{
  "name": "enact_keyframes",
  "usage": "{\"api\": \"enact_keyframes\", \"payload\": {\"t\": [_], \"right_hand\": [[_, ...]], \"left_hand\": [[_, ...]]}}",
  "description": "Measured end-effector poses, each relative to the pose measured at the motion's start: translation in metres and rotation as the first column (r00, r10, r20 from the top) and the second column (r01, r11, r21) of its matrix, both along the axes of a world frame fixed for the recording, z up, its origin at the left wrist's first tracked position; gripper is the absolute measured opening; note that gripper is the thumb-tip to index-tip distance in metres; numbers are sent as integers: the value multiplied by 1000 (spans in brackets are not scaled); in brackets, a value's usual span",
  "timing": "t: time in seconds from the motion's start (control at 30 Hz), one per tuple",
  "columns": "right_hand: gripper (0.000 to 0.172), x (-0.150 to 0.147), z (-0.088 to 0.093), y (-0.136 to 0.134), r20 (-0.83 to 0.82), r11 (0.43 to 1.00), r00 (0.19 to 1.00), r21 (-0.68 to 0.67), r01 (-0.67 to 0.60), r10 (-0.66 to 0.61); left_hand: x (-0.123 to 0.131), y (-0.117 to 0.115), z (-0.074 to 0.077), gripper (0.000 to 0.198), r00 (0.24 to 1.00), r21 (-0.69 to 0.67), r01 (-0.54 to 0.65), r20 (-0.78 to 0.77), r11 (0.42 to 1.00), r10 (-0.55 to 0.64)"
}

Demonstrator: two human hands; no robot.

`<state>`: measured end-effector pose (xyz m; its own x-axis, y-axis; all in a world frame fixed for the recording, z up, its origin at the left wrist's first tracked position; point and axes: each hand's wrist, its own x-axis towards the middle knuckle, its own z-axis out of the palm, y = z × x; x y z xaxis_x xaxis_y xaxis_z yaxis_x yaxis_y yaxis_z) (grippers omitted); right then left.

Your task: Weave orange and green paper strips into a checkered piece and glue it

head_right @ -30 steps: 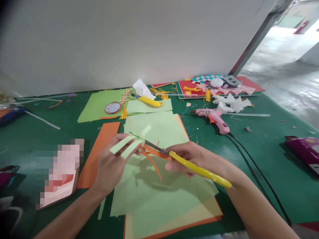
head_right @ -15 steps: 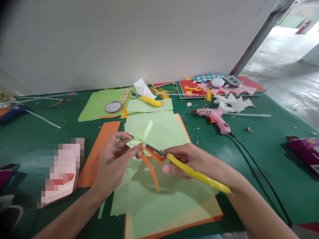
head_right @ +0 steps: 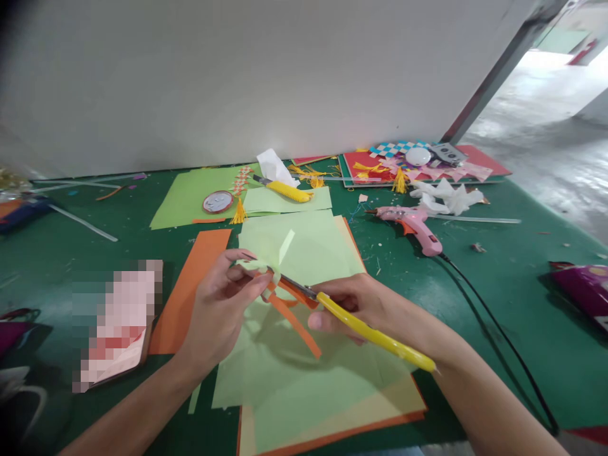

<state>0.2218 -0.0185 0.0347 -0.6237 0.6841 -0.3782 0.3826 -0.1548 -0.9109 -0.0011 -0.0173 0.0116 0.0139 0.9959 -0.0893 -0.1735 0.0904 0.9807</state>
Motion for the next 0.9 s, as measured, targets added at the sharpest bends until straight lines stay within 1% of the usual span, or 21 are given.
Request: {"api": "enact_keyframes", "payload": {"t": [0.17,0.27,0.4,0.5,0.77,0.9], "right_hand": [[28,-2,2,-1,15,993,1000,113,16,-18],[24,-2,2,-2,26,989,999,144,31,-35],[24,-4,3,-2,9,992,999,124,36,-38],[27,-5,5,-2,11,989,1000,144,25,-27],[30,-6,6,-2,30,989,998,145,41,-46],[28,-6,5,-2,23,990,999,134,37,-41]], "left_hand": [[-2,0,-1,27,999,-18,23,32,1000,-23],[-2,0,0,32,999,-12,15,41,1000,-15],[-2,-1,1,41,999,-7,9,45,1000,-9],[-2,0,1,44,1000,-8,4,20,1000,-3],[-2,0,2,46,997,-35,13,72,999,-10],[-2,0,2,44,997,-47,23,79,999,-19]]}}
